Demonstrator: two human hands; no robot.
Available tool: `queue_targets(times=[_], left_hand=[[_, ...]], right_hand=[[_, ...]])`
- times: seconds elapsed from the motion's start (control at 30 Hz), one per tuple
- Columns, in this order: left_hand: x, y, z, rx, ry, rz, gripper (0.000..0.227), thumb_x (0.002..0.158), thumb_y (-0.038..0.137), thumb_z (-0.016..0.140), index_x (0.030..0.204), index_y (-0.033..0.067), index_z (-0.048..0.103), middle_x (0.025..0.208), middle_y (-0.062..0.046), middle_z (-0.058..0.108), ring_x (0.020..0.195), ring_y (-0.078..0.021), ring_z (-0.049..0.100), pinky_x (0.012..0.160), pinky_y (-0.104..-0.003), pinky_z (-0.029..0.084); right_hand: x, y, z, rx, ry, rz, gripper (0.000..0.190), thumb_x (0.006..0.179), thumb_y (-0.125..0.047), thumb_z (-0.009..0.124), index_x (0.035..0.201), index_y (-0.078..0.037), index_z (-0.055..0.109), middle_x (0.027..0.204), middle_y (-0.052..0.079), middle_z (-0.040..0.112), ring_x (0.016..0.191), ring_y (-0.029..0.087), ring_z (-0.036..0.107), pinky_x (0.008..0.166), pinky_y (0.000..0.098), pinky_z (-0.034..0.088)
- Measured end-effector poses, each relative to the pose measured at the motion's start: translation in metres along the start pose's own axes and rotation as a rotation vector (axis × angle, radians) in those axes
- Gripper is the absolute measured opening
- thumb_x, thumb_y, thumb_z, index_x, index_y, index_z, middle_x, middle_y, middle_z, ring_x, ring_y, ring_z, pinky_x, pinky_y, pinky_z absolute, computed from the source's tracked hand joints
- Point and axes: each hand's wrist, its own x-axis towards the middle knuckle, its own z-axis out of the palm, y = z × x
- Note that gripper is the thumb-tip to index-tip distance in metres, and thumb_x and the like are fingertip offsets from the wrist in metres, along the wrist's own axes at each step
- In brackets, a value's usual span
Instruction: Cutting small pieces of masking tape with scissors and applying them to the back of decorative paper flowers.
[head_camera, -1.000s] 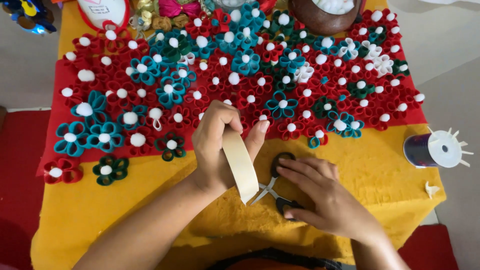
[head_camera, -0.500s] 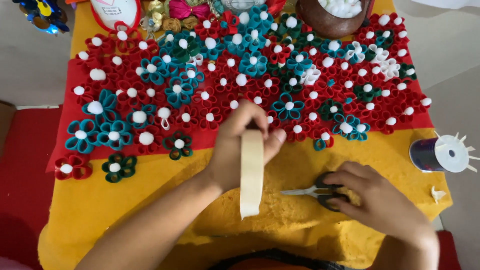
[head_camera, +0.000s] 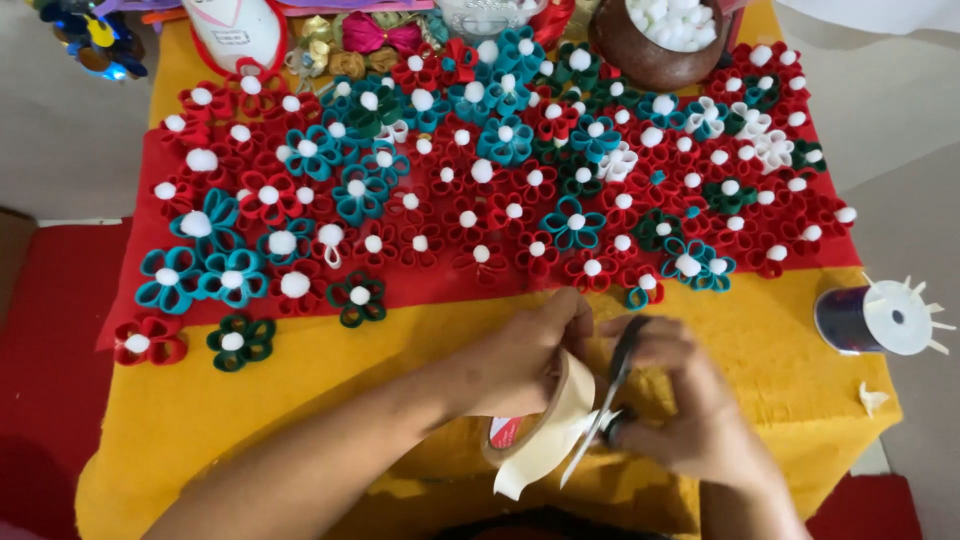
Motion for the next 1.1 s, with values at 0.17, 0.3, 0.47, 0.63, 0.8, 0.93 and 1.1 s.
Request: queue_targets(times=[0.17, 0.3, 0.47, 0.63, 0.8, 0.93, 1.1], left_hand=[[0.002, -0.010, 0.000, -0.047, 0.015, 0.041, 0.042, 0.081, 0.009, 0.075, 0.108, 0.0133, 0.042, 0.080, -0.003, 0.057, 0.072, -0.0120, 0.052, 0.058, -0.030, 0.040], [-0.002, 0.004, -0.005, -0.115, 0.058, -0.028, 0.043, 0.076, 0.003, 0.086, 0.097, 0.0112, 0.049, 0.081, -0.002, 0.055, 0.069, -0.0097, 0.046, 0.054, -0.028, 0.036], [-0.019, 0.041, -0.027, 0.117, 0.111, -0.124, 0.034, 0.080, 0.025, 0.077, 0.109, 0.0156, 0.060, 0.110, -0.003, 0.066, 0.095, -0.0172, 0.066, 0.079, -0.031, 0.054], [-0.064, 0.042, -0.022, 0.284, 0.309, 0.103, 0.037, 0.098, 0.046, 0.056, 0.079, 0.0144, 0.062, 0.075, 0.001, 0.067, 0.066, -0.0126, 0.062, 0.063, -0.030, 0.049], [-0.080, 0.021, 0.032, -0.095, -0.013, -0.254, 0.033, 0.093, 0.045, 0.065, 0.101, 0.0144, 0.076, 0.092, 0.002, 0.080, 0.077, -0.0068, 0.069, 0.073, -0.022, 0.056], [-0.076, 0.005, 0.064, -0.342, 0.135, -0.180, 0.042, 0.095, 0.051, 0.062, 0.081, 0.0117, 0.068, 0.068, 0.004, 0.063, 0.062, -0.0030, 0.053, 0.058, -0.022, 0.043], [-0.074, 0.004, 0.067, -0.440, 0.400, -0.089, 0.037, 0.096, 0.034, 0.069, 0.069, 0.0088, 0.067, 0.061, -0.003, 0.067, 0.056, -0.0108, 0.066, 0.057, -0.024, 0.050]], right_hand=[[0.032, -0.018, 0.033, 0.152, 0.149, -0.274, 0.040, 0.086, 0.012, 0.067, 0.117, -0.008, 0.050, 0.118, 0.012, 0.056, 0.117, 0.040, 0.070, 0.105, 0.0538, 0.063], [0.028, -0.012, 0.034, 0.096, 0.255, -0.261, 0.028, 0.086, 0.008, 0.071, 0.104, -0.003, 0.052, 0.114, 0.012, 0.055, 0.105, 0.040, 0.080, 0.084, 0.0446, 0.075], [0.022, -0.004, 0.024, -0.034, 0.424, -0.211, 0.040, 0.081, 0.010, 0.078, 0.105, -0.001, 0.048, 0.113, 0.015, 0.057, 0.099, 0.032, 0.079, 0.082, 0.0369, 0.071], [0.013, 0.016, 0.028, 0.103, 0.487, -0.229, 0.048, 0.080, 0.019, 0.071, 0.113, -0.003, 0.043, 0.116, 0.016, 0.052, 0.100, 0.035, 0.077, 0.090, 0.0415, 0.069], [0.020, 0.016, 0.041, -0.031, 0.714, -0.313, 0.050, 0.084, 0.014, 0.073, 0.113, -0.004, 0.036, 0.108, 0.020, 0.051, 0.088, 0.039, 0.075, 0.080, 0.0457, 0.068], [0.015, 0.023, 0.045, 0.114, 0.591, -0.357, 0.057, 0.084, 0.004, 0.074, 0.126, -0.008, 0.038, 0.119, 0.019, 0.048, 0.099, 0.046, 0.071, 0.089, 0.0587, 0.067], [0.014, 0.018, 0.041, 0.090, 0.616, -0.296, 0.045, 0.085, 0.014, 0.071, 0.115, -0.003, 0.042, 0.114, 0.015, 0.050, 0.101, 0.039, 0.073, 0.094, 0.0482, 0.067]])
